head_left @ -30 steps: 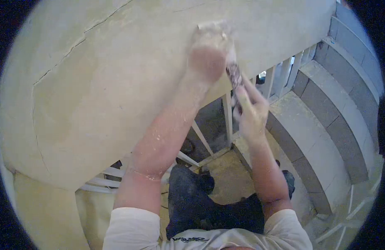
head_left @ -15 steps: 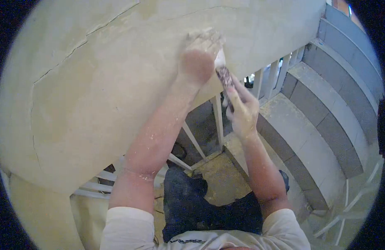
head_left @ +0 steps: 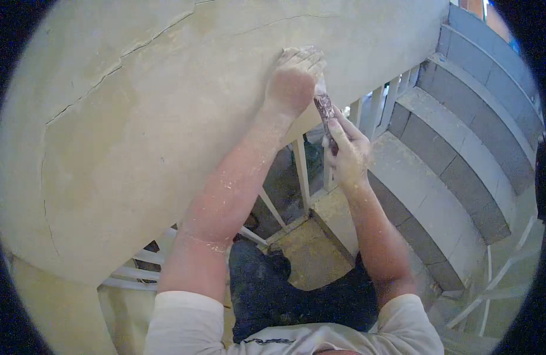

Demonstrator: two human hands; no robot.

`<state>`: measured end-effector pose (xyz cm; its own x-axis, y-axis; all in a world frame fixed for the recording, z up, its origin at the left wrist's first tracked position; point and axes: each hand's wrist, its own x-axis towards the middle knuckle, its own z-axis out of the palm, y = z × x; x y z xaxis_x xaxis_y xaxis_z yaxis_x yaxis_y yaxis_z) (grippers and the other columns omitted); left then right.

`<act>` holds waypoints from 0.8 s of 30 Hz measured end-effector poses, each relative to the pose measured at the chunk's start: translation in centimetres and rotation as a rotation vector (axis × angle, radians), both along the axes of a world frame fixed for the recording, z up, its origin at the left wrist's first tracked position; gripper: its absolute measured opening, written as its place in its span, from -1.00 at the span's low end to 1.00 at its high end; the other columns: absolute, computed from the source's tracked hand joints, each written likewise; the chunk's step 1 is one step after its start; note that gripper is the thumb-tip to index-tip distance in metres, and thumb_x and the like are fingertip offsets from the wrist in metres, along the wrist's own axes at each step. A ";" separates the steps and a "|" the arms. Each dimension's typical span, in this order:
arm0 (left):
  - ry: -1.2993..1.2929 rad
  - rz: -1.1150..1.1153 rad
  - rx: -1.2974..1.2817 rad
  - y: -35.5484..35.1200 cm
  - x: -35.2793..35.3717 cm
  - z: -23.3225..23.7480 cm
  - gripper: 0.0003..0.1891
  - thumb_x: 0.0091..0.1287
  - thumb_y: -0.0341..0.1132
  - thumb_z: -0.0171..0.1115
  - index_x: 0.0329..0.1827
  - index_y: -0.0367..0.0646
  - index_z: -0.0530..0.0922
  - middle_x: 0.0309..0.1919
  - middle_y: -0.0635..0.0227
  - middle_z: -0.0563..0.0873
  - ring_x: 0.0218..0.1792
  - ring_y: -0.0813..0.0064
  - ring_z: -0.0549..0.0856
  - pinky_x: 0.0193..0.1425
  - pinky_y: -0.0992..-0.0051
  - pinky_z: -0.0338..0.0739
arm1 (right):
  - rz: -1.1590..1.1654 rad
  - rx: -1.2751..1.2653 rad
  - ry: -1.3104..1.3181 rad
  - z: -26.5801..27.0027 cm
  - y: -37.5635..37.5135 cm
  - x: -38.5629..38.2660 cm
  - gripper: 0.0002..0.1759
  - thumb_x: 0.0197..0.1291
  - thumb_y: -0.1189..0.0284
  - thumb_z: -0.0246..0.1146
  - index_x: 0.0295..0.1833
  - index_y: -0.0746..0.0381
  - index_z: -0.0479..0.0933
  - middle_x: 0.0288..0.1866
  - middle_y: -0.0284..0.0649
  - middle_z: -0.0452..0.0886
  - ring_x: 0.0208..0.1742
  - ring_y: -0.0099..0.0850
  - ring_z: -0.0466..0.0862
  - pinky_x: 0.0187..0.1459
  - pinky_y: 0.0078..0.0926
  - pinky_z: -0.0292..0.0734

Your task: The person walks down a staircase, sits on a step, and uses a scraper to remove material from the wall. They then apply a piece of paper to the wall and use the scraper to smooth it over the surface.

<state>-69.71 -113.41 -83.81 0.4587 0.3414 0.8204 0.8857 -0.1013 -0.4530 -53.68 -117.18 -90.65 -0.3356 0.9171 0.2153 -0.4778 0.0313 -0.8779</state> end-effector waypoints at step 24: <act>-0.105 0.017 -0.333 -11.4 -1.8 -12.6 -0.76 0.12 -0.39 0.17 -0.16 -0.18 0.66 -0.02 0.32 0.70 0.11 0.37 0.60 0.30 0.34 0.37 | -0.006 -0.030 -0.103 -14.8 -11.6 -3.9 -0.43 0.24 0.53 0.22 0.36 0.38 0.31 -0.09 -0.38 0.57 -0.26 -0.69 0.45 -0.22 -0.72 0.42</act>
<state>-71.52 -124.83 -96.40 0.3695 0.6052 0.7051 0.9286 -0.2130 -0.3038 -57.59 -128.77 -105.40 -0.3492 0.9246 0.1522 -0.3849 0.0065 -0.9229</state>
